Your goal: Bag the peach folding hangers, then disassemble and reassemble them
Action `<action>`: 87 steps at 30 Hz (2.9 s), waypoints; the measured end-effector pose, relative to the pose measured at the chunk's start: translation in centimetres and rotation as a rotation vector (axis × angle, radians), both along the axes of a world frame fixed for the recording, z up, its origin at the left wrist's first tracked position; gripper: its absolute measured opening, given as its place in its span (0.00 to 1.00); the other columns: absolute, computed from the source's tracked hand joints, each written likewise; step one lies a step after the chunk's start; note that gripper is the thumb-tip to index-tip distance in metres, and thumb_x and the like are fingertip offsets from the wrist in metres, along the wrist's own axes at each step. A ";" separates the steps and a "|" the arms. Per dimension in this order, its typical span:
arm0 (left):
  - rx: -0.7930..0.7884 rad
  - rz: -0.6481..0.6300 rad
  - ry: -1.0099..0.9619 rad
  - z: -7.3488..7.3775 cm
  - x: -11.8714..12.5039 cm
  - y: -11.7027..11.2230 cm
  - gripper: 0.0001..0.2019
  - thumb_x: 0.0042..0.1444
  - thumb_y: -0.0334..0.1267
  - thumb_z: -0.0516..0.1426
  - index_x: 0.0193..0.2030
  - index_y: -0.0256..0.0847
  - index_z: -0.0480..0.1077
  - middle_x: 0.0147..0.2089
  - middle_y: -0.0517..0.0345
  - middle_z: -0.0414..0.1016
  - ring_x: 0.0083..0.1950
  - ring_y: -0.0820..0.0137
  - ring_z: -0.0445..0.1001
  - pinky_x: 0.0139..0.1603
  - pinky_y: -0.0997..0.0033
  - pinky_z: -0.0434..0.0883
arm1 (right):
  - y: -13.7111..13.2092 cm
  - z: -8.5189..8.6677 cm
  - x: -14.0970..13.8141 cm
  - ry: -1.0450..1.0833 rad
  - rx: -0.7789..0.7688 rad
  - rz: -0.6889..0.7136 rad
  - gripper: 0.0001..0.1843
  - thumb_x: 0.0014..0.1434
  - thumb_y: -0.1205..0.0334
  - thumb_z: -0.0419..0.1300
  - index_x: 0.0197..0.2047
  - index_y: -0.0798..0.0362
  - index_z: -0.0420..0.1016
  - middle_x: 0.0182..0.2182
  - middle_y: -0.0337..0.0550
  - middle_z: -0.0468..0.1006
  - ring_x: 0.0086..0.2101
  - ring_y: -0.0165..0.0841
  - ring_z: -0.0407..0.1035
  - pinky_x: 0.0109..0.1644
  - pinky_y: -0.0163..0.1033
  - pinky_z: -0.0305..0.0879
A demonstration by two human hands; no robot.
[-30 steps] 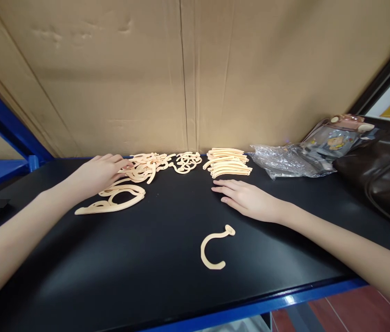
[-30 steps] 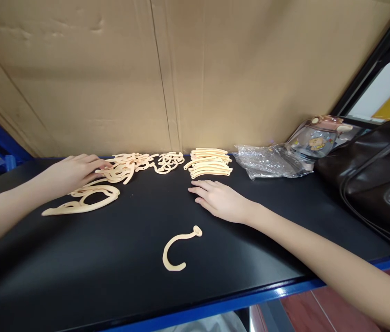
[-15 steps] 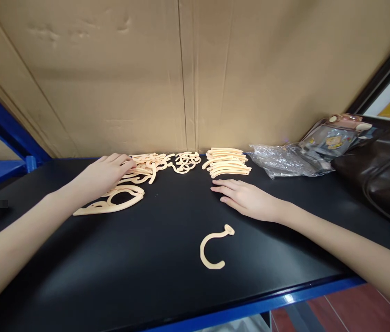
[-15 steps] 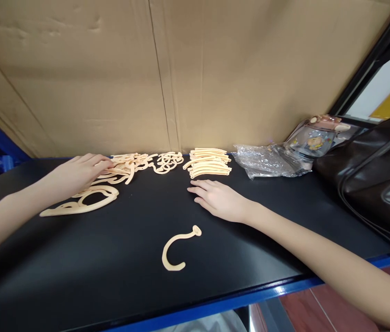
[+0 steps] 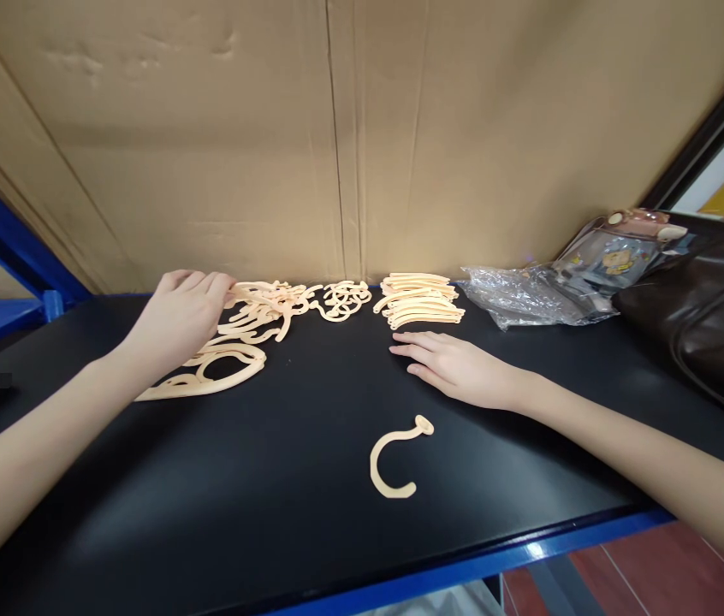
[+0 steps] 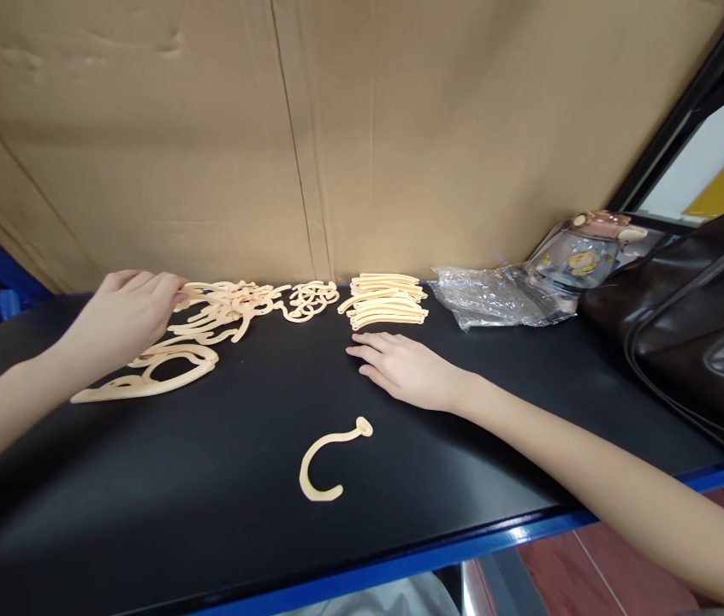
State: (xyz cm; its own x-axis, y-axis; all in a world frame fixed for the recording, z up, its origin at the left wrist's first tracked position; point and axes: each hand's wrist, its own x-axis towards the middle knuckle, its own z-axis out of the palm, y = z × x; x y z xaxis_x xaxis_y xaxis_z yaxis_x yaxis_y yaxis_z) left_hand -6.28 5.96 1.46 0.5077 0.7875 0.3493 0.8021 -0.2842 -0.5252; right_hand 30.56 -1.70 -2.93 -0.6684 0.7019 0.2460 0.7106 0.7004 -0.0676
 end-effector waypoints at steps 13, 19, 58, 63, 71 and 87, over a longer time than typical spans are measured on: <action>-0.150 0.004 -0.409 0.6 6.1 -4.4 0.16 0.66 0.37 0.38 0.54 0.35 0.58 0.41 0.45 0.75 0.38 0.58 0.74 0.35 0.65 0.67 | 0.0 -0.1 0.1 -0.005 -0.004 -0.005 0.22 0.69 0.59 0.46 0.61 0.55 0.67 0.62 0.53 0.66 0.60 0.43 0.63 0.63 0.54 0.61; -0.846 -0.257 -0.845 -1.8 10.7 -8.7 0.13 0.66 0.46 0.41 0.44 0.45 0.62 0.35 0.60 0.73 0.34 0.67 0.73 0.34 0.71 0.69 | 0.2 -0.1 0.0 -0.062 0.014 -0.013 0.23 0.70 0.59 0.44 0.62 0.57 0.66 0.63 0.54 0.65 0.60 0.43 0.62 0.64 0.52 0.60; -0.738 -0.680 -0.326 -3.2 10.1 -10.0 0.21 0.67 0.41 0.48 0.66 0.54 0.59 0.70 0.56 0.56 0.69 0.58 0.57 0.67 0.48 0.58 | 4.0 -1.6 2.7 0.173 0.212 -0.407 0.13 0.61 0.72 0.53 0.46 0.55 0.74 0.43 0.49 0.76 0.44 0.42 0.70 0.47 0.47 0.67; -0.735 -0.690 -0.317 -3.2 10.0 -10.1 0.21 0.67 0.41 0.48 0.66 0.53 0.59 0.70 0.56 0.56 0.69 0.58 0.57 0.67 0.48 0.58 | 4.1 -1.6 2.9 0.211 0.173 -0.377 0.12 0.61 0.71 0.52 0.45 0.54 0.73 0.42 0.49 0.75 0.45 0.41 0.70 0.49 0.46 0.67; -0.726 -0.683 -0.331 -3.2 10.1 -10.2 0.20 0.67 0.40 0.48 0.65 0.51 0.60 0.69 0.55 0.59 0.68 0.60 0.57 0.68 0.50 0.57 | 3.1 -0.8 2.0 0.186 0.118 -0.274 0.16 0.54 0.75 0.52 0.43 0.52 0.74 0.41 0.46 0.75 0.42 0.38 0.70 0.48 0.43 0.65; -0.672 -0.668 -0.375 -3.6 10.1 -9.5 0.19 0.67 0.36 0.47 0.63 0.51 0.63 0.65 0.52 0.64 0.66 0.60 0.61 0.68 0.46 0.55 | 3.6 -1.3 2.6 0.114 0.243 -0.378 0.11 0.62 0.63 0.55 0.45 0.55 0.75 0.55 0.56 0.71 0.54 0.48 0.64 0.55 0.54 0.62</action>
